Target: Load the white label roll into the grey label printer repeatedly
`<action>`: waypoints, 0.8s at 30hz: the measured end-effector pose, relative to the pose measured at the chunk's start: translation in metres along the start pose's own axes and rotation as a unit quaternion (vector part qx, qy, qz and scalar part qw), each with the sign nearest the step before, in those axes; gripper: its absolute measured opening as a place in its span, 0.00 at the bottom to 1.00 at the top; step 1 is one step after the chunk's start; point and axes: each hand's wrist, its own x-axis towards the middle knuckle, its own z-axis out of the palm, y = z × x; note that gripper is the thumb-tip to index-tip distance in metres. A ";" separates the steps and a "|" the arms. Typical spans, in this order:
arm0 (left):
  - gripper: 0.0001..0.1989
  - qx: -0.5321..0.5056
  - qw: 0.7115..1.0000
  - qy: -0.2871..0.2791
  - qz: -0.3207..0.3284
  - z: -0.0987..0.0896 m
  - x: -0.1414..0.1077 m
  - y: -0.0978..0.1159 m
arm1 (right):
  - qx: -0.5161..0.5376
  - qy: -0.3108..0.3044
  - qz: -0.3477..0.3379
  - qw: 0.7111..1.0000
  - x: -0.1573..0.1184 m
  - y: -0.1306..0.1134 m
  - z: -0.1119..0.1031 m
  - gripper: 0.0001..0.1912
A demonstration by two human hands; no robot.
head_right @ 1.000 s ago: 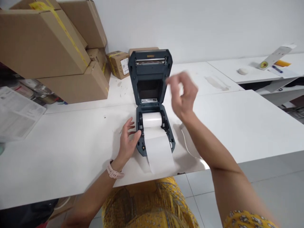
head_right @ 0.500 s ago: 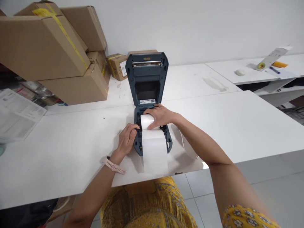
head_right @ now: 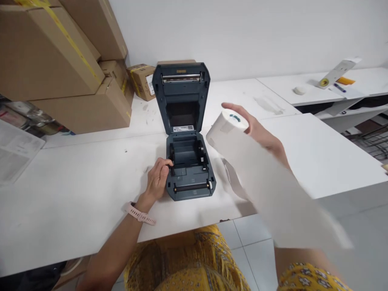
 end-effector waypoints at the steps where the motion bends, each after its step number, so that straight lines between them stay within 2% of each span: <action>1: 0.26 -0.003 1.000 0.002 0.001 0.000 0.000 0.000 | -0.024 0.001 0.003 1.000 0.002 0.006 -0.003 0.48; 5: 0.25 -0.006 1.000 0.008 0.003 0.001 0.000 -0.001 | -0.097 -0.020 0.000 0.995 0.020 0.035 -0.002 0.34; 10: 0.26 0.005 1.000 0.007 0.002 0.000 0.001 0.001 | -0.138 -0.089 0.045 0.985 0.037 0.059 0.018 0.36; 12: 0.25 0.010 1.000 0.009 0.002 -0.001 0.001 0.002 | -0.122 -0.116 0.052 0.984 0.035 0.064 0.018 0.41; 15: 0.25 0.014 1.000 0.013 0.005 -0.001 0.001 0.002 | -0.040 -0.102 0.085 0.990 0.019 0.073 0.001 0.44; 17: 0.25 0.021 1.000 0.016 0.003 0.000 0.001 0.003 | 0.007 -0.054 0.103 0.993 -0.001 0.082 -0.012 0.38; 19: 0.26 0.029 0.999 0.017 -0.002 0.002 0.000 0.005 | 0.027 -0.038 0.109 0.993 -0.022 0.090 -0.018 0.32; 21: 0.27 0.038 0.999 0.018 -0.004 0.005 -0.002 0.007 | 0.035 -0.076 0.112 0.990 -0.038 0.096 -0.012 0.31; 24: 0.27 0.049 0.999 0.018 -0.005 0.008 -0.004 0.012 | 0.045 -0.112 0.108 0.987 -0.051 0.098 0.012 0.30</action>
